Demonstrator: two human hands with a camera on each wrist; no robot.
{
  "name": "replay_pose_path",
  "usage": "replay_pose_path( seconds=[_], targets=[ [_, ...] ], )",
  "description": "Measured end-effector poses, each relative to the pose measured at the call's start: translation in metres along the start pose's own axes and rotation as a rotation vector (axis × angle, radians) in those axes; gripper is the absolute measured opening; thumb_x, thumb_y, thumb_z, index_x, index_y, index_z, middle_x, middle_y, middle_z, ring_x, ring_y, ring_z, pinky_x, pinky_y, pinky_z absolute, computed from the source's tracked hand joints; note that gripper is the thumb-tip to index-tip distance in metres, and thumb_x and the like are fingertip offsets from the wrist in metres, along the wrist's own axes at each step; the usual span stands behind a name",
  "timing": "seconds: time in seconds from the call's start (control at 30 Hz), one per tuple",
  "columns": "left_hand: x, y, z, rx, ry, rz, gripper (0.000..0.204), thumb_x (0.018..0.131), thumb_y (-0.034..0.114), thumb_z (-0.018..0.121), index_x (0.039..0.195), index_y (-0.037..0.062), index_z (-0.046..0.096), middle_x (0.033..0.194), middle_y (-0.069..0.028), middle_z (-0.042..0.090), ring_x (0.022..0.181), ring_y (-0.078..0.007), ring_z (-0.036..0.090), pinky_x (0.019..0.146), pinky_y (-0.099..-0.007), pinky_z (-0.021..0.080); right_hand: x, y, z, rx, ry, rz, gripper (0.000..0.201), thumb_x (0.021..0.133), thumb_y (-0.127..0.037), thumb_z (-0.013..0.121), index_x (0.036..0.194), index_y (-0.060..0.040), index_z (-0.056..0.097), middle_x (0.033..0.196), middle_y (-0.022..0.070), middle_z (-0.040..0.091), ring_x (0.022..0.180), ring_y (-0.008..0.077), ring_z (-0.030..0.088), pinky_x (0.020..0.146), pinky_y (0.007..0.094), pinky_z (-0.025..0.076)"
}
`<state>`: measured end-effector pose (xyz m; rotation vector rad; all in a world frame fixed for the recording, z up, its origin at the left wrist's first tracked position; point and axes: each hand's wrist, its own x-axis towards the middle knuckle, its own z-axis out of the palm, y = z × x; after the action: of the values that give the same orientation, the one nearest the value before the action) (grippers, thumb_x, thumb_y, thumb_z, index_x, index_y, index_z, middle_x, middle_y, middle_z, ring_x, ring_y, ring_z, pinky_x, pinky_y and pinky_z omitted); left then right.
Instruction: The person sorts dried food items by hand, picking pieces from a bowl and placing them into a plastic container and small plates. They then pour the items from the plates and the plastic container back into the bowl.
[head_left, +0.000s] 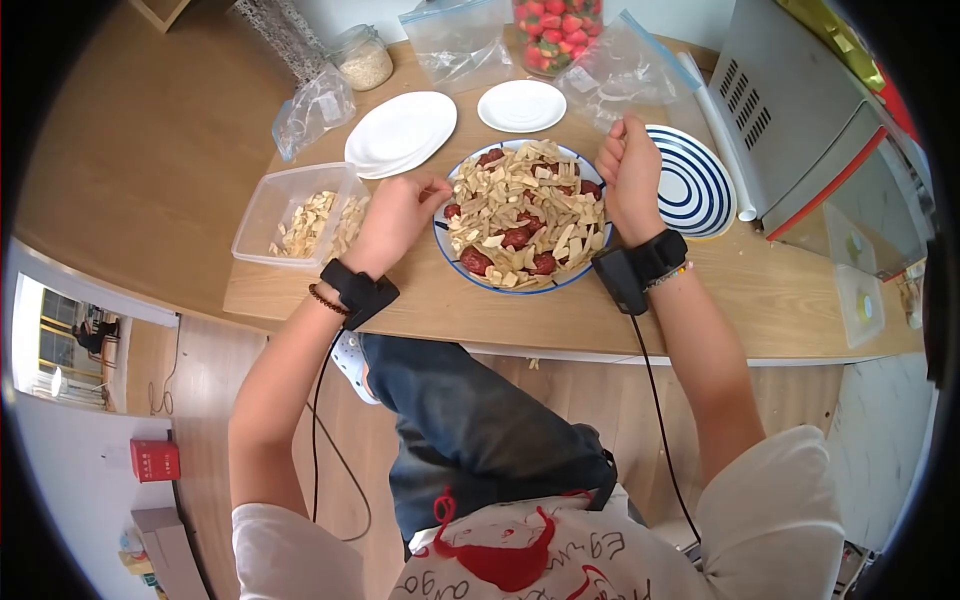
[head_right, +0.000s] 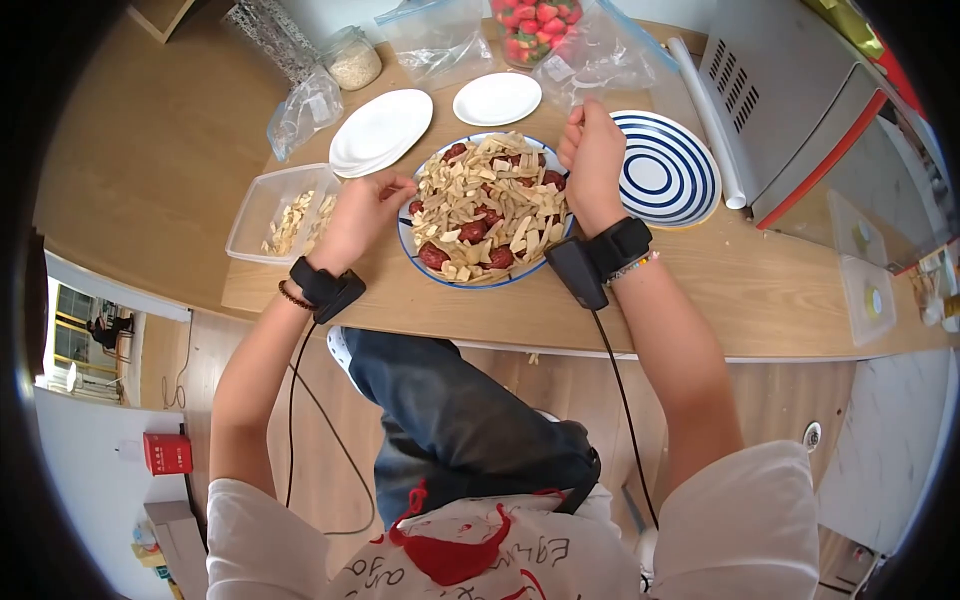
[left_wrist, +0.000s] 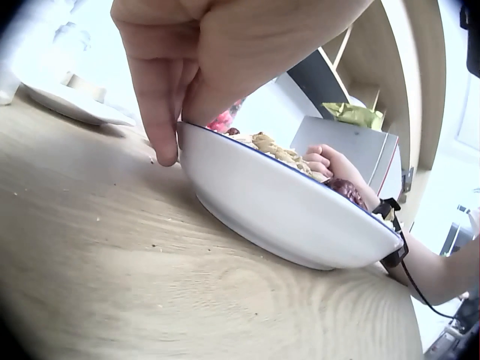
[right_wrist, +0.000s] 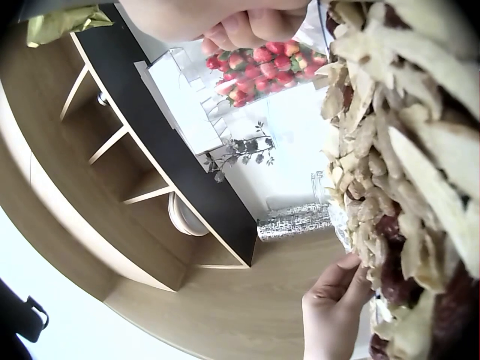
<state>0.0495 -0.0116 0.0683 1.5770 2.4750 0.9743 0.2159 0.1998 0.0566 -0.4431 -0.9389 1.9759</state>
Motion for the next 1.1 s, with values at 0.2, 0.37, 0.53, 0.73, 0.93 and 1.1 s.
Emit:
replay_pose_path(
  seconds=[0.2,0.37,0.53,0.73,0.93,1.1],
  targets=[
    [0.003,-0.005,0.001,0.076,-0.002,-0.001,0.014,0.083,0.007,0.062,0.092,-0.0030,0.066,0.079,-0.0124,0.068,0.069,-0.0163,0.065,0.065,-0.0267,0.051,0.005,-0.002,-0.010,0.018,-0.020,-0.004,0.024,0.091,-0.022,0.044,0.072,-0.0072,0.042,0.052,-0.0053,0.026,0.041,0.0057,0.020,0.039,0.0237,0.016],
    [0.002,-0.002,-0.001,0.112,0.009,-0.077,0.014,0.083,0.008,0.062,0.091,-0.0025,0.066,0.081,-0.0120,0.069,0.071,-0.0161,0.065,0.067,-0.0270,0.051,0.007,-0.012,-0.025,0.019,-0.041,0.024,0.025,0.095,-0.023,0.043,0.075,-0.0092,0.039,0.053,-0.0053,0.024,0.042,0.0061,0.019,0.038,0.0230,0.016],
    [-0.001,0.002,-0.031,0.070,0.096,-0.139,0.017,0.083,0.015,0.062,0.090,0.0009,0.068,0.078,-0.0151,0.067,0.070,-0.0226,0.066,0.066,-0.0319,0.050,0.010,-0.013,-0.029,0.003,-0.073,0.040,0.025,0.093,-0.024,0.044,0.074,-0.0087,0.041,0.052,-0.0056,0.025,0.042,0.0056,0.019,0.039,0.0233,0.016],
    [-0.008,-0.038,-0.119,0.065,0.271,-0.245,0.023,0.083,0.021,0.062,0.092,0.0004,0.068,0.074,-0.0109,0.067,0.066,-0.0176,0.063,0.062,-0.0297,0.050,0.015,-0.014,-0.025,0.034,-0.106,0.099,0.023,0.094,-0.025,0.045,0.075,-0.0117,0.040,0.053,-0.0064,0.023,0.041,0.0049,0.021,0.036,0.0213,0.016],
    [-0.024,-0.105,-0.165,0.045,0.180,-0.550,0.030,0.078,0.027,0.064,0.086,-0.0012,0.069,0.071,-0.0075,0.065,0.062,-0.0148,0.060,0.059,-0.0277,0.050,0.021,-0.018,0.099,0.199,-0.453,0.313,0.015,0.091,-0.020,0.047,0.082,-0.0103,0.040,0.056,-0.0060,0.026,0.044,0.0040,0.025,0.037,0.0205,0.019],
    [-0.035,-0.121,-0.167,0.093,0.242,-0.519,0.026,0.071,0.025,0.069,0.080,0.0008,0.070,0.070,-0.0091,0.066,0.064,-0.0152,0.062,0.061,-0.0280,0.049,-0.008,0.052,0.231,-0.140,-0.669,0.361,0.024,0.093,-0.029,0.047,0.088,-0.0067,0.044,0.062,-0.0062,0.031,0.048,0.0035,0.028,0.039,0.0184,0.023]
  ],
)
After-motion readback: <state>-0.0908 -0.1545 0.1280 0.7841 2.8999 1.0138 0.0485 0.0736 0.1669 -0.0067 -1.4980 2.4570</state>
